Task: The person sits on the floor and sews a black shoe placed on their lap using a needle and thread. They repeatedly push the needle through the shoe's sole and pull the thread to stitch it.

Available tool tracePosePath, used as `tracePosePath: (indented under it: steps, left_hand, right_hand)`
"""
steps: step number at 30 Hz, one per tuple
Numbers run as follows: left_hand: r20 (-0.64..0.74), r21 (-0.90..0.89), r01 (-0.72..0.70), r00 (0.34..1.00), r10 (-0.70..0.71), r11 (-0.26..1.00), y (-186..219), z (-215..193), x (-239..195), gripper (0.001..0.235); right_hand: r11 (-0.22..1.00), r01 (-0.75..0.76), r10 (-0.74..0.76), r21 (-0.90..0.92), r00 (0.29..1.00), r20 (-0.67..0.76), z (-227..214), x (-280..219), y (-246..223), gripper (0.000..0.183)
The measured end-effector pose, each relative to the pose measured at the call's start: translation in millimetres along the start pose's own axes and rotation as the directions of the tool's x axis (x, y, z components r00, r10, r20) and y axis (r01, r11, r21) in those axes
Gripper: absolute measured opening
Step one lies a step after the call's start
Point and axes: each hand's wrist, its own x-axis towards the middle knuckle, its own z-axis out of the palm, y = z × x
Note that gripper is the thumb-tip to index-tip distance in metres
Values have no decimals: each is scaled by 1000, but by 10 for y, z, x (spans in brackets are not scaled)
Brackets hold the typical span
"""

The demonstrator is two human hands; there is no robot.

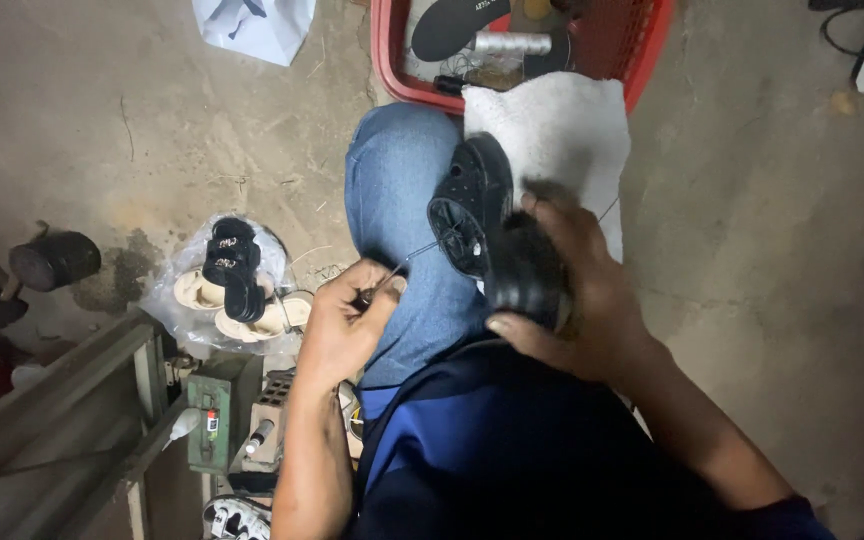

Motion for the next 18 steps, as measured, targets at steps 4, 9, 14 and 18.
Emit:
tracePosePath:
  steps: [4, 9, 14, 18]
  left_hand:
    - [35, 69, -32, 999, 30, 997, -118, 70, 95, 22]
    - [107, 127, -52, 993, 38, 991, 0, 172, 123, 15]
    - [121, 3, -43, 992, 43, 999, 54, 247, 144, 16]
    - [112, -128, -40, 992, 55, 991, 102, 281, 110, 20]
  right_hand:
    - [997, -64, 64, 53, 998, 5, -102, 3, 164, 96]
    - [991, -46, 34, 127, 995, 95, -131, -112, 357, 74]
    - [985, -102, 87, 139, 990, 111, -208, -97, 379, 72]
    - [969, -102, 68, 224, 986, 155, -291, -59, 427, 61]
